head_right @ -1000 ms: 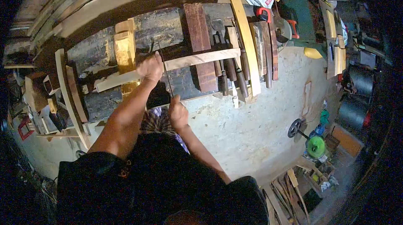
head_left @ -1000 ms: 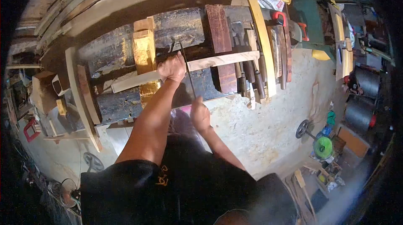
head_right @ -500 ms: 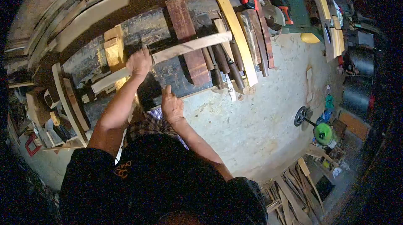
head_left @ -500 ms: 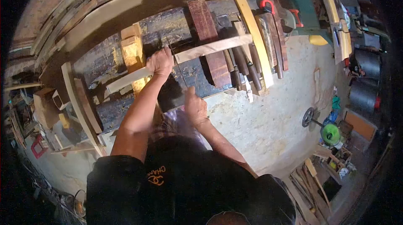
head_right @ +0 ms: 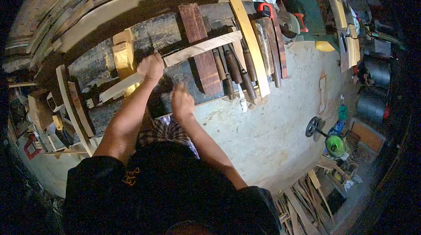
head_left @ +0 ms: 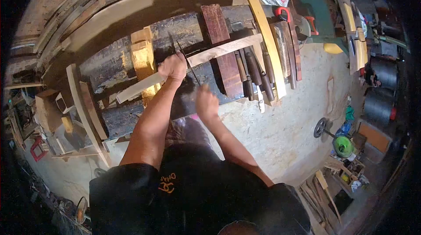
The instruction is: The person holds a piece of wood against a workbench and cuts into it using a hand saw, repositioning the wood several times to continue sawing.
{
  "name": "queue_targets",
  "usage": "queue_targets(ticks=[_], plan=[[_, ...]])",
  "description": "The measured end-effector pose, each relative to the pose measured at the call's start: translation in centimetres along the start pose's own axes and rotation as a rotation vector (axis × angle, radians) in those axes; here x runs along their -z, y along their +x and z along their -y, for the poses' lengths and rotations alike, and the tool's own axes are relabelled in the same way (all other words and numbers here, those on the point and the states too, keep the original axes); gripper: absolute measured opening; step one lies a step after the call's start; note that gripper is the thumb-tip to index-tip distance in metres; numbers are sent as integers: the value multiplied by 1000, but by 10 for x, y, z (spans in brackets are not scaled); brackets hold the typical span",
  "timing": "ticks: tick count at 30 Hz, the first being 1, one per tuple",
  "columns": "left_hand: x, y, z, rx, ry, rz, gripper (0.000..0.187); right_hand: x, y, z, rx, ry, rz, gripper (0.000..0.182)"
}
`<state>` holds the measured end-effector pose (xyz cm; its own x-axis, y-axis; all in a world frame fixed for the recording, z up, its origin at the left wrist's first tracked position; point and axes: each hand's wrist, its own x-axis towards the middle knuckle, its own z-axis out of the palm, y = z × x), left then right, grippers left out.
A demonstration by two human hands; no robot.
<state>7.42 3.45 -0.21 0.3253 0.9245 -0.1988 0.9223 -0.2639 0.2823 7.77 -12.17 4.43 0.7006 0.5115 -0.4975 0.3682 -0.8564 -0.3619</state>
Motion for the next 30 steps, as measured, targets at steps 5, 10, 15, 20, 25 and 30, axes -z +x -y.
queue_targets(ticks=[5, 10, 15, 20, 25, 30], plan=[[-3, -1, 0, -15, 9, -96, 49, -7, 33, 24, 145, 67, -170, 22], [-11, -2, -1, -40, 43, -232, 51, -7, 10, 8, 35, 18, -64, 22], [-15, -4, 5, -55, 80, -227, 52, -7, 31, 21, 200, 82, -104, 25], [-15, -2, 1, -81, 67, -327, 47, 5, 9, 11, -56, 83, 47, 22], [-20, -2, 4, -85, 88, -357, 45, -11, 48, 21, 194, 81, -43, 24], [-21, 1, 4, -100, 56, -334, 46, -13, 12, -1, 42, 23, 9, 27]])
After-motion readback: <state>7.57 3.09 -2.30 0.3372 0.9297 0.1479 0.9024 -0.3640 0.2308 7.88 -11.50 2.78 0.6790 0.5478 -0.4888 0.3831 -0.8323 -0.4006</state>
